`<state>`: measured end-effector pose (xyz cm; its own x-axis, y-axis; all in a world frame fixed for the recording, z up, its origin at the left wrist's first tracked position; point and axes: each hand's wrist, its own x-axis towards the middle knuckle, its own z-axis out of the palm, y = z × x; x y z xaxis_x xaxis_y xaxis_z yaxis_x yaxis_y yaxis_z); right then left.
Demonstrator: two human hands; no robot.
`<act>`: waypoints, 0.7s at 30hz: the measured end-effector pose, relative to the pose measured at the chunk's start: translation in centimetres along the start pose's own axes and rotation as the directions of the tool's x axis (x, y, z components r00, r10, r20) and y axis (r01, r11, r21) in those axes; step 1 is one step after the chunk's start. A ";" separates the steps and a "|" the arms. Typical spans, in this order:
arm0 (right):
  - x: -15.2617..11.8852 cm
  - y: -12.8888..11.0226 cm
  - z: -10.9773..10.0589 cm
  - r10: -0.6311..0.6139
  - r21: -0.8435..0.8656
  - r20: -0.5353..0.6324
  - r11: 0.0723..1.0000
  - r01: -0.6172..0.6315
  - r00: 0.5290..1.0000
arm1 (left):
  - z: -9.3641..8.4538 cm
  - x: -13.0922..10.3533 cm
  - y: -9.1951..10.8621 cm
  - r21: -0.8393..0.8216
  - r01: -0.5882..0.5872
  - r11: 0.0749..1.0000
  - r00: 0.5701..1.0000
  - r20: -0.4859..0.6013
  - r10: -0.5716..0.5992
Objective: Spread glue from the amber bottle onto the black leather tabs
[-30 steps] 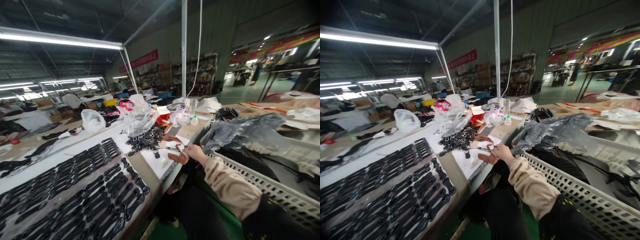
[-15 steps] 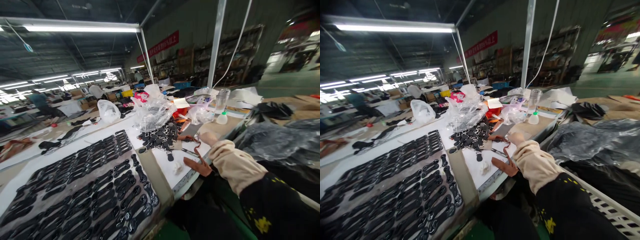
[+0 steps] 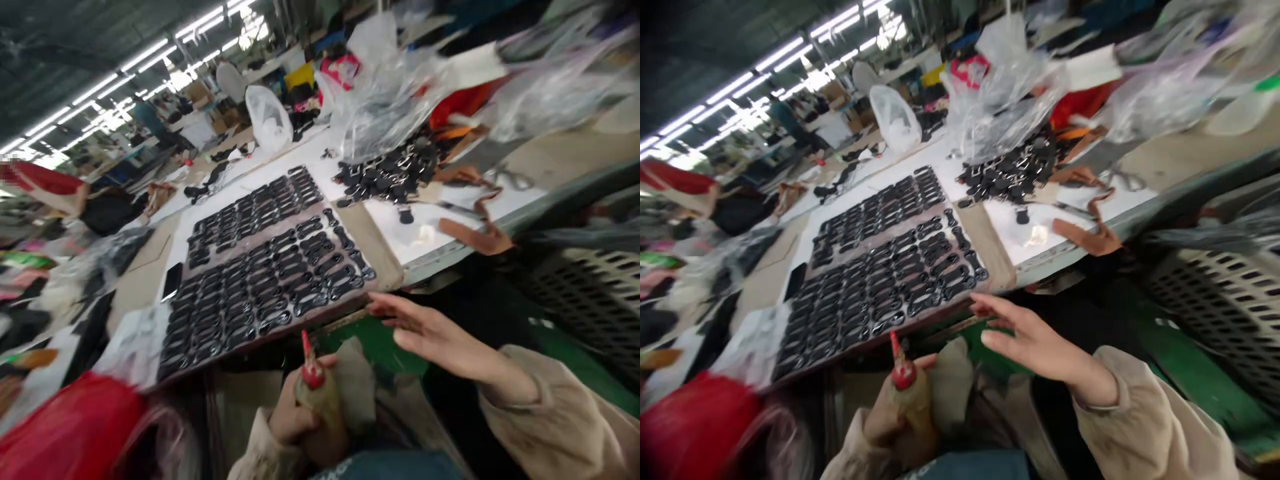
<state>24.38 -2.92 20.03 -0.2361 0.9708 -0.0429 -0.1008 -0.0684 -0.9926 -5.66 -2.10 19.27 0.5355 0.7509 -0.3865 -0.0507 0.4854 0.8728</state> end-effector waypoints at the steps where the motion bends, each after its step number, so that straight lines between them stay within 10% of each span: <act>1: -0.7 0.9 2.5 0.013 -0.012 0.088 1.000 -0.012 0.996 | -0.5 -0.3 -0.6 -0.038 -0.020 0.999 0.999 0.042 0.022; 6: -1.6 3.9 10.5 0.009 -0.136 0.088 0.991 0.003 0.996 | -0.8 -1.2 -1.9 -0.131 -0.047 0.990 0.991 0.119 0.063; 14: -1.3 2.6 11.7 0.271 0.109 -0.235 0.962 -0.252 0.933 | -2.9 -2.5 -3.6 -0.252 -0.003 0.968 0.930 0.354 0.095; 21: -2.8 4.4 14.3 0.467 0.235 0.067 0.852 -0.469 0.882 | -4.1 -4.0 -4.6 -0.240 -0.037 0.970 0.953 0.283 0.107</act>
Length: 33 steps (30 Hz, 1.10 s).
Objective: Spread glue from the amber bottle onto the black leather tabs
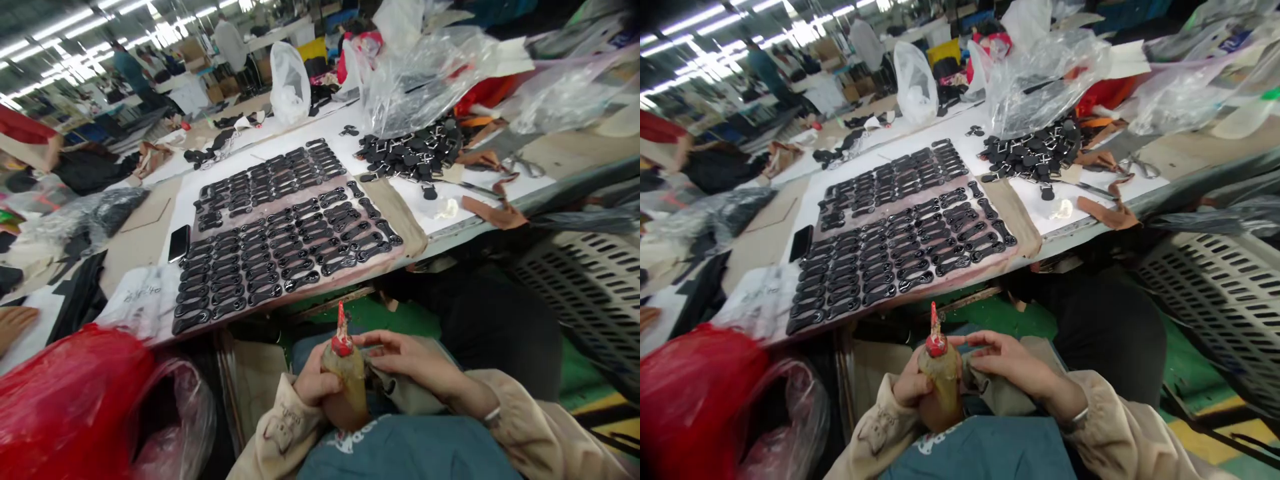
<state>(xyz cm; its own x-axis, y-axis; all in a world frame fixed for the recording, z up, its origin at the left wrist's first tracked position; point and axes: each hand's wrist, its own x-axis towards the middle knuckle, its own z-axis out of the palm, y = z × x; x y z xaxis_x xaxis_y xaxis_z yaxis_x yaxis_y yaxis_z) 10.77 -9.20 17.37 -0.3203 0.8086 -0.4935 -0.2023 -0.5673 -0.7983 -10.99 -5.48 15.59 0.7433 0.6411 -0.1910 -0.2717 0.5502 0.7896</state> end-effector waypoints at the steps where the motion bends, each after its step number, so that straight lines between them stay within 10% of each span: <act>1: 0.0 0.3 -0.1 0.021 -0.063 -0.006 0.998 -0.022 1.000 | -0.1 -0.2 -0.1 -0.004 -0.001 1.000 1.000 0.010 0.001; 8: -0.2 0.0 -1.1 -0.096 -0.320 -0.186 0.947 0.032 0.978 | -0.9 -1.3 -0.4 0.045 0.023 0.999 0.998 -0.059 -0.020; 17: -0.6 -5.5 -0.8 -0.358 -0.145 -0.502 0.932 0.331 0.788 | -0.1 -0.9 0.4 0.081 -0.014 0.997 0.994 -0.103 0.022; 28: 2.0 -5.6 3.7 -0.291 -0.003 -0.213 0.955 0.297 0.933 | 0.3 -0.9 -0.8 0.059 -0.074 0.996 0.986 -0.148 0.082; 33: 0.3 -5.5 3.1 -0.462 -0.240 0.015 0.859 0.452 0.887 | 0.2 -0.9 -0.8 0.080 -0.069 0.994 0.989 -0.122 0.079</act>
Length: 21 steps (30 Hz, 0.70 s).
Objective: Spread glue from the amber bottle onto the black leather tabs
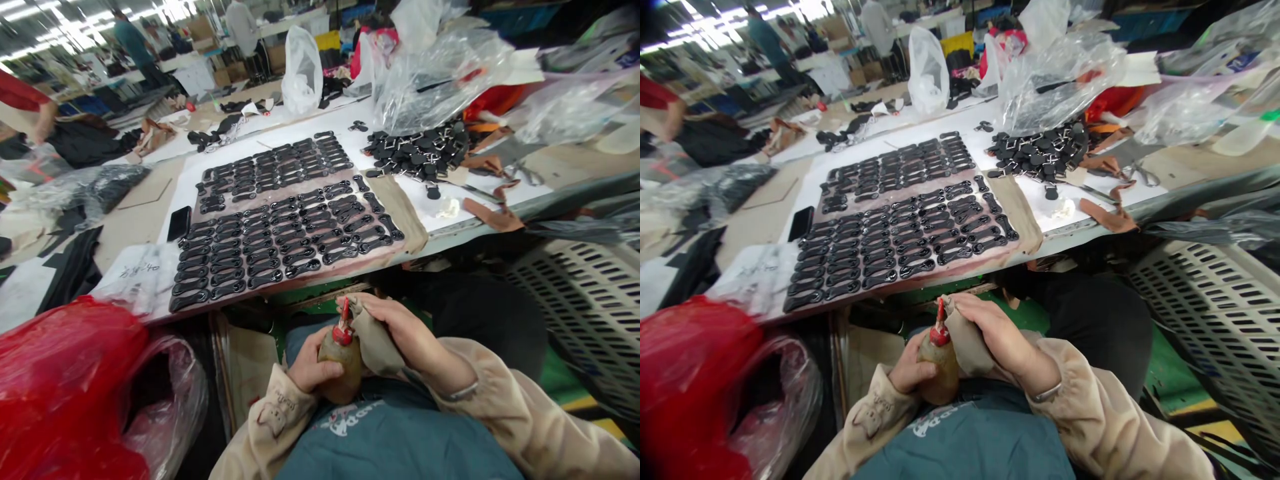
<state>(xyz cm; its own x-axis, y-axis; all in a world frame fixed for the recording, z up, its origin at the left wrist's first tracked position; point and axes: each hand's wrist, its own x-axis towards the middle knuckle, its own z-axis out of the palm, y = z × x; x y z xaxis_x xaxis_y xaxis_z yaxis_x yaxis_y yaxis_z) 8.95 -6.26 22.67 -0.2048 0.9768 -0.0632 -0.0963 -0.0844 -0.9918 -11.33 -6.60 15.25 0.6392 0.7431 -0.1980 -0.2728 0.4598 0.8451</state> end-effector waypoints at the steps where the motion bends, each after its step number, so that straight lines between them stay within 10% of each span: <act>1: -0.2 -0.1 -0.2 -0.038 -0.059 0.029 0.997 0.040 0.999 | 0.1 0.0 0.1 0.004 0.001 1.000 1.000 0.019 -0.002; 8: -0.8 -1.9 -1.1 -0.150 -0.467 0.262 0.845 0.261 0.954 | 0.2 -0.2 1.4 0.005 0.092 0.996 0.985 0.143 -0.092; 17: -1.4 -2.6 -1.7 -0.133 -0.798 0.551 0.206 0.567 0.824 | 1.3 -1.1 -1.0 -0.192 0.142 0.971 0.985 0.122 -0.120; 21: -2.1 -2.1 -0.9 -0.109 -0.779 0.615 0.070 0.623 0.781 | 1.5 -1.5 -2.1 -0.203 0.105 0.974 0.992 0.085 -0.089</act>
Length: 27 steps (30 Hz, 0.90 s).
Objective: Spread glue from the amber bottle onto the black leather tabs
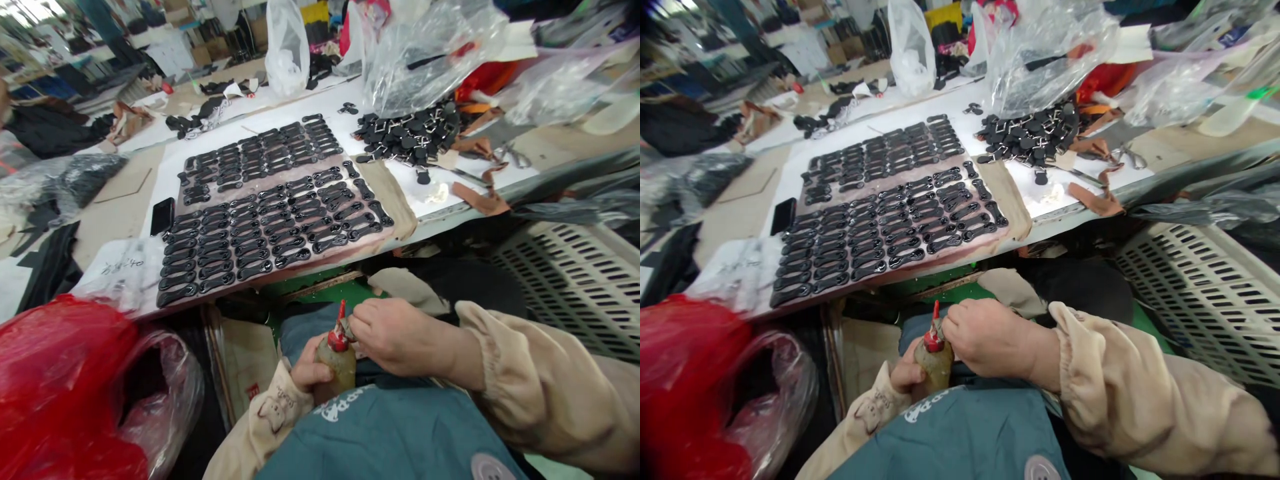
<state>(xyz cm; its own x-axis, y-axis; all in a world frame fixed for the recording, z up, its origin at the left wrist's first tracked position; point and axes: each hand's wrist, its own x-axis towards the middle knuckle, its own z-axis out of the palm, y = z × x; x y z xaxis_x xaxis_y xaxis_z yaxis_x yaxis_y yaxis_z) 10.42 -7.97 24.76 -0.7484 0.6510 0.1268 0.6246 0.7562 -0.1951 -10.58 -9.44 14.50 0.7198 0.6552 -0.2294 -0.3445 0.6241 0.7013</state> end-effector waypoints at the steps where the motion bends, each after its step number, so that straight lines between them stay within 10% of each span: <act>1: 0.0 -0.2 0.1 -0.008 -0.010 -0.004 1.000 0.008 1.000 | -0.1 0.0 -0.2 0.002 -0.009 1.000 1.000 -0.005 0.009; 8: -0.2 -0.3 -0.1 0.078 0.155 -0.008 0.985 -0.076 0.997 | -0.9 -0.3 0.1 0.019 -0.037 0.999 0.998 -0.048 0.038; 13: -0.8 1.1 -0.1 0.437 0.469 -0.028 0.800 -0.374 0.899 | -0.4 -0.3 1.3 -0.003 -0.009 1.000 0.999 -0.046 0.009; 18: -1.1 1.5 0.6 0.488 0.897 0.303 0.145 -0.419 0.819 | 0.0 -0.3 1.8 0.006 -0.001 1.000 0.998 -0.059 0.001; 22: -0.9 1.3 -0.1 0.520 0.906 0.407 -0.334 -0.260 0.751 | -0.3 -0.3 1.3 0.036 -0.040 0.999 0.997 -0.065 0.043; 24: -0.8 1.1 -0.2 0.554 0.928 0.357 -0.306 -0.215 0.752 | -0.5 -0.3 1.1 0.044 -0.042 0.998 0.997 -0.064 0.045; 27: -0.8 0.7 0.3 0.574 0.981 0.126 0.050 -0.188 0.809 | -0.4 -0.3 1.2 0.071 -0.048 0.996 0.996 -0.072 0.053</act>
<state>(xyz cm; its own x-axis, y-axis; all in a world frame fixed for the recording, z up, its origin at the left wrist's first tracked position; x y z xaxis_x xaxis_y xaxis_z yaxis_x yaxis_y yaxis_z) 11.37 -7.95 24.18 -0.2745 0.9525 -0.1317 -0.0468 -0.1500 -0.9876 -11.45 -8.66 15.11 0.6549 0.7166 -0.2397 -0.3356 0.5601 0.7574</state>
